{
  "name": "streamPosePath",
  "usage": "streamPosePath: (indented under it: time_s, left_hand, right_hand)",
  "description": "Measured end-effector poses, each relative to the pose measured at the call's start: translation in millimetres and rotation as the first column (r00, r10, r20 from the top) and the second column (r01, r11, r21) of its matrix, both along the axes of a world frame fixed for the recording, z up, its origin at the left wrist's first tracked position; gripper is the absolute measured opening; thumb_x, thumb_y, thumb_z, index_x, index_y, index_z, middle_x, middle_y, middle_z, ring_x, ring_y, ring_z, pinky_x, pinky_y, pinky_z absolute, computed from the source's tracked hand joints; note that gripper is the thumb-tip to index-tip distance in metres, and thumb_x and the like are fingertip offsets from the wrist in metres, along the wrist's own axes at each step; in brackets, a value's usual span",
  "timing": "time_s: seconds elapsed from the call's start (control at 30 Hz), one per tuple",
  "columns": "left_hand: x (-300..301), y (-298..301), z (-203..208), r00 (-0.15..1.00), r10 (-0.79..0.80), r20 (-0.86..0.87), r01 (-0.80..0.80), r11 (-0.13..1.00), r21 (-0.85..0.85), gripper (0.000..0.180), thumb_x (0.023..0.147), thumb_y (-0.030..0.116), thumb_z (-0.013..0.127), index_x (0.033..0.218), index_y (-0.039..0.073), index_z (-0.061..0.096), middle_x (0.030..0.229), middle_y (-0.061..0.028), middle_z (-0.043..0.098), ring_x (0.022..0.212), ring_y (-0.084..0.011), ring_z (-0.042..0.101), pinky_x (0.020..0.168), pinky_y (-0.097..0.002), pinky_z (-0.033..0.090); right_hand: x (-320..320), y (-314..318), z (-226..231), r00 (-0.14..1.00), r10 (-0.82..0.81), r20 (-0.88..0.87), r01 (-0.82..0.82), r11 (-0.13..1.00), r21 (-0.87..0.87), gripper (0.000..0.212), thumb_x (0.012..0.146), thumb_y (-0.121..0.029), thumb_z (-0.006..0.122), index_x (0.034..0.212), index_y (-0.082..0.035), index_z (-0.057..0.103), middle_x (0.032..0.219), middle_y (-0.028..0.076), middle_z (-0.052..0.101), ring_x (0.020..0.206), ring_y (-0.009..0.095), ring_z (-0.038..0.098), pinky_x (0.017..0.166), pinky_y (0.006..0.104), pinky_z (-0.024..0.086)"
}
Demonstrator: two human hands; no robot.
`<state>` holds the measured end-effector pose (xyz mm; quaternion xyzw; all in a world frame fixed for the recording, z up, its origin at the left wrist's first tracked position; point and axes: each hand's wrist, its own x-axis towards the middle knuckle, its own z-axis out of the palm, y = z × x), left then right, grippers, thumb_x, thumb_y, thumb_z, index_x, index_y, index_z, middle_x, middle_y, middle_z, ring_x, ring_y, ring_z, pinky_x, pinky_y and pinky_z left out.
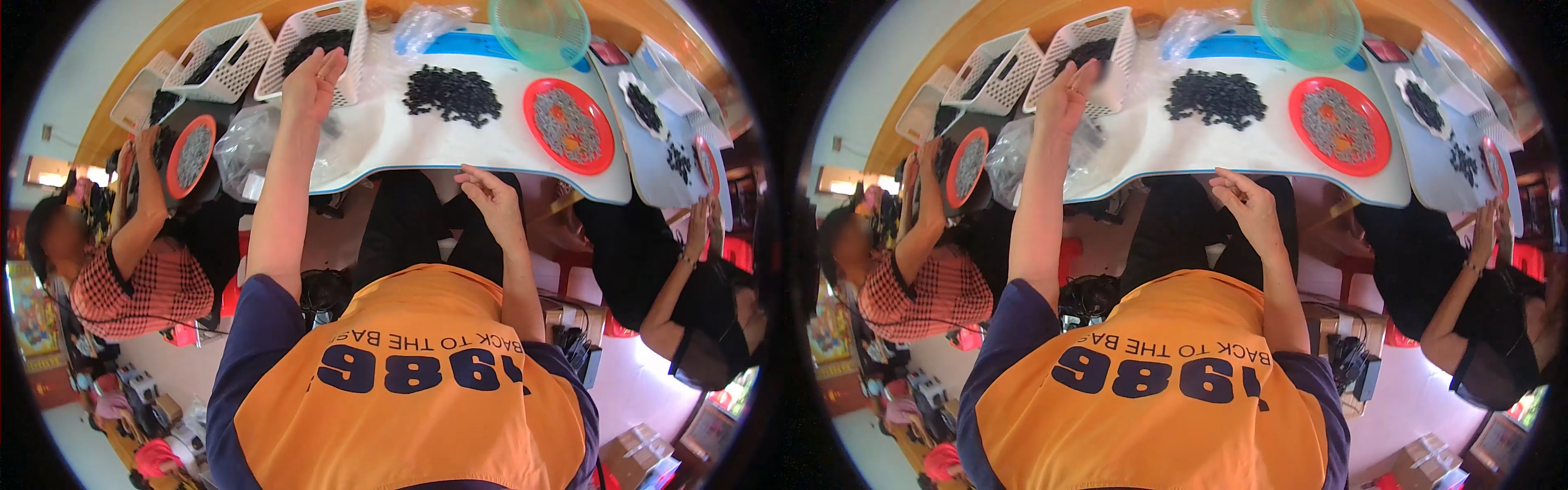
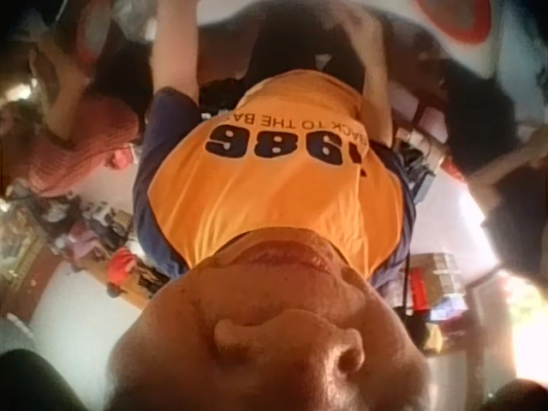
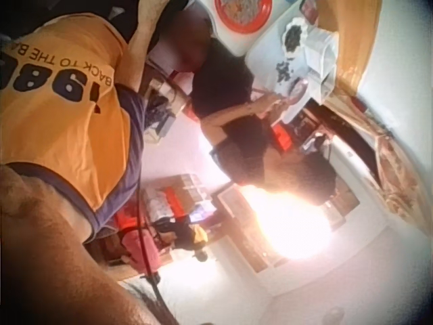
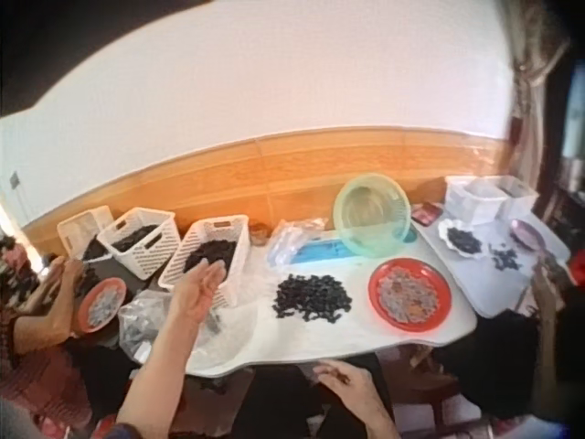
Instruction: The person assembles small components by picking up black plastic parts and wire springs and inserting each spring into a plastic part by hand.
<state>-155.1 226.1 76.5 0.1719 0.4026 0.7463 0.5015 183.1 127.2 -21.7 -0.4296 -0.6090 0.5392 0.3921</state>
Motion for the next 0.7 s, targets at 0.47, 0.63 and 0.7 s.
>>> streamPosePath:
  time_s: [0.47,0.63,0.7]
  left_hand:
    - [183.3,35.4,-92.8,-0.280,-0.154,-0.947,0.163,0.965,-0.205,0.013,0.077,0.018,0.069,0.080,0.006,0.075,0.089,-0.0156,0.061,0.087,-0.0327,0.063,0.078,-0.0440,0.052]
    - [202.5,52.2,-98.5,-0.395,-0.210,-0.894,0.134,0.950,-0.283,0.015,0.078,0.021,0.070,0.086,0.010,0.076,0.092,-0.0155,0.060,0.094,-0.0329,0.061,0.082,-0.0431,0.050]
    - [204.9,49.8,-97.3,-0.327,-0.171,-0.929,0.176,0.955,-0.238,0.014,0.078,0.017,0.071,0.086,0.008,0.074,0.093,-0.0148,0.060,0.095,-0.0317,0.061,0.082,-0.0423,0.050]
  right_hand:
    - [53.3,21.1,3.2,0.935,-0.350,-0.057,0.349,0.937,-0.019,0.025,0.093,-0.013,0.065,0.114,0.000,0.069,0.094,0.005,0.073,0.081,0.006,0.060,0.073,0.0208,0.047]
    - [80.0,30.7,7.4,0.903,-0.412,-0.120,0.414,0.910,-0.012,0.023,0.093,-0.013,0.065,0.110,0.001,0.070,0.093,0.004,0.073,0.082,0.006,0.061,0.073,0.0207,0.048]
    - [87.9,34.2,8.7,0.893,-0.419,-0.164,0.421,0.907,-0.021,0.022,0.093,-0.014,0.065,0.108,0.002,0.070,0.093,0.004,0.072,0.083,0.005,0.061,0.073,0.0206,0.048]
